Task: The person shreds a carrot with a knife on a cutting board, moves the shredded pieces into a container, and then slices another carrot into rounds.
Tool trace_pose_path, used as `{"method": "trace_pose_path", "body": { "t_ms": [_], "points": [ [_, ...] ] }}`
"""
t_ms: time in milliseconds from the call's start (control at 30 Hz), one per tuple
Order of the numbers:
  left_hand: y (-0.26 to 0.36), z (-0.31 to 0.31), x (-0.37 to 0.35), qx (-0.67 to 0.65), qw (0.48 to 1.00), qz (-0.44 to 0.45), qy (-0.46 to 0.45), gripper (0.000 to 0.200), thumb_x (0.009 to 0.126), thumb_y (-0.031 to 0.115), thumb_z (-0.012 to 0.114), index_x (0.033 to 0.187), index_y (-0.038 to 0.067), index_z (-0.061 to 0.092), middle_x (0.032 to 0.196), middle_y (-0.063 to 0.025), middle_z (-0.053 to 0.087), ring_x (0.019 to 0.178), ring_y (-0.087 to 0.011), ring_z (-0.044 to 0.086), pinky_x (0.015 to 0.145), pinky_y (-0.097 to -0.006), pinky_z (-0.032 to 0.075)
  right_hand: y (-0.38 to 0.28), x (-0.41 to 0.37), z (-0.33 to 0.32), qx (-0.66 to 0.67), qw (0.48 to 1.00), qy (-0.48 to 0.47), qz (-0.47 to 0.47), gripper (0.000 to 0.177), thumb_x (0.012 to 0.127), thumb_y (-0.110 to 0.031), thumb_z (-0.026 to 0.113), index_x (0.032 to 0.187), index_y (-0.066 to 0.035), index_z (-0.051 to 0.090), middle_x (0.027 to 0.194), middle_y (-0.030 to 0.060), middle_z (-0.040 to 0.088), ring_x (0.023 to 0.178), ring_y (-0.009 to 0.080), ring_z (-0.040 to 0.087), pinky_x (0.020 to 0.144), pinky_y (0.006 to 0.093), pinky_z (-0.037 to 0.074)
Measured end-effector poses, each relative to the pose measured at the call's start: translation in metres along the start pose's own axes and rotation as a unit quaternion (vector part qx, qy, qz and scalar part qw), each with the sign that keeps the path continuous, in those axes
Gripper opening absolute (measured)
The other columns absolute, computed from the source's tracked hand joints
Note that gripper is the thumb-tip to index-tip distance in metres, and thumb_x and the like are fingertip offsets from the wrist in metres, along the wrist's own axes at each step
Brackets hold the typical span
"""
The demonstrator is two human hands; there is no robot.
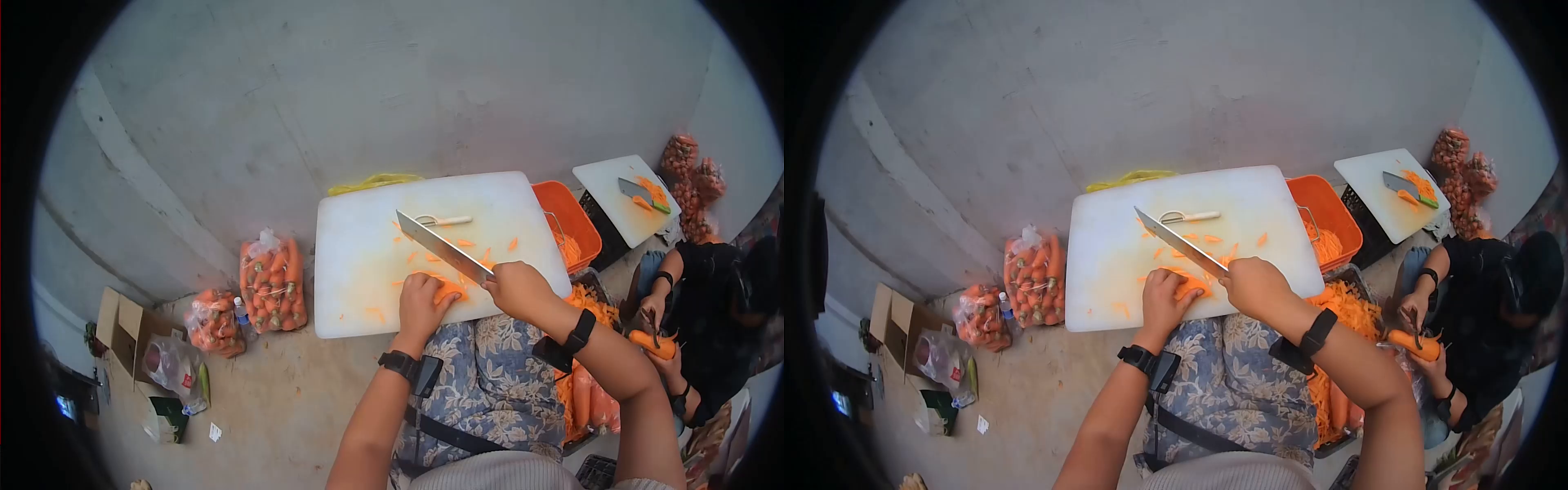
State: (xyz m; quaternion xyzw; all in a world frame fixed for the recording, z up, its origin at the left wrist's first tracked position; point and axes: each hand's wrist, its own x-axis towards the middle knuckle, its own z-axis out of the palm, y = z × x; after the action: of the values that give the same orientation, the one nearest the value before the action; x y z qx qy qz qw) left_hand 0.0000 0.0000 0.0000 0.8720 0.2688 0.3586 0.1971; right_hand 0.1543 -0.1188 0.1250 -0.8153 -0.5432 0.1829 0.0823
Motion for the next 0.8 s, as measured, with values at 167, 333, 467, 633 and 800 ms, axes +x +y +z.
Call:
{"method": "trace_pose_path", "body": {
  "t_ms": [167, 333, 467, 633, 800],
  "points": [
    [0.010, 0.011, -0.006, -0.010, 1.000, 0.003, 0.017, 0.036, 0.071, 0.031, 0.080, 0.083, 0.001, 0.065, 0.086, -0.0114, 0.058, 0.090, -0.0308, 0.054, 0.077, -0.0406, 0.047, 0.032, 0.001, 0.054, -0.008, 1.000, -0.012, -0.012, 0.028, 0.088, -0.025, 0.063, 0.081, 0.002, 0.067, 0.076, 0.0217, 0.066, 0.077, 0.0386, 0.065, 0.072, 0.0471, 0.051],
    [-0.001, 0.005, 0.005, 0.000, 1.000, 0.018, 0.017, 0.035, 0.071, 0.031, 0.080, 0.083, 0.001, 0.065, 0.087, -0.0114, 0.058, 0.089, -0.0308, 0.054, 0.077, -0.0407, 0.047, 0.016, 0.007, 0.016, 0.001, 0.999, 0.022, -0.044, 0.027, 0.088, -0.025, 0.062, 0.083, 0.002, 0.067, 0.075, 0.0213, 0.066, 0.076, 0.0383, 0.065, 0.072, 0.0470, 0.051],
    [-0.001, 0.003, 0.000, 0.001, 1.000, 0.008, 0.019, 0.035, 0.072, 0.032, 0.079, 0.083, 0.002, 0.065, 0.087, -0.0114, 0.058, 0.089, -0.0307, 0.054, 0.078, -0.0408, 0.047, 0.004, 0.000, 0.014, 0.037, 0.998, 0.049, -0.018, 0.029, 0.088, -0.025, 0.063, 0.081, 0.003, 0.067, 0.078, 0.0222, 0.066, 0.076, 0.0383, 0.065, 0.071, 0.0466, 0.051],
    [-0.001, 0.002, 0.005, 0.008, 1.000, 0.012, 0.008, 0.036, 0.072, 0.032, 0.079, 0.084, 0.002, 0.065, 0.087, -0.0113, 0.057, 0.089, -0.0303, 0.054, 0.078, -0.0403, 0.047, 0.023, 0.012, 0.044, 0.009, 1.000, 0.010, -0.025, 0.030, 0.087, -0.027, 0.063, 0.081, 0.003, 0.067, 0.079, 0.0218, 0.067, 0.078, 0.0382, 0.066, 0.072, 0.0455, 0.052],
    [0.001, 0.002, 0.002, 0.015, 1.000, 0.003, 0.010, 0.036, 0.071, 0.032, 0.080, 0.085, 0.002, 0.066, 0.087, -0.0109, 0.057, 0.089, -0.0298, 0.054, 0.078, -0.0402, 0.046, 0.028, 0.024, 0.036, 0.034, 0.999, 0.007, -0.019, 0.031, 0.087, -0.025, 0.063, 0.083, 0.005, 0.068, 0.079, 0.0227, 0.067, 0.074, 0.0360, 0.067, 0.071, 0.0439, 0.053]
  ]
}}
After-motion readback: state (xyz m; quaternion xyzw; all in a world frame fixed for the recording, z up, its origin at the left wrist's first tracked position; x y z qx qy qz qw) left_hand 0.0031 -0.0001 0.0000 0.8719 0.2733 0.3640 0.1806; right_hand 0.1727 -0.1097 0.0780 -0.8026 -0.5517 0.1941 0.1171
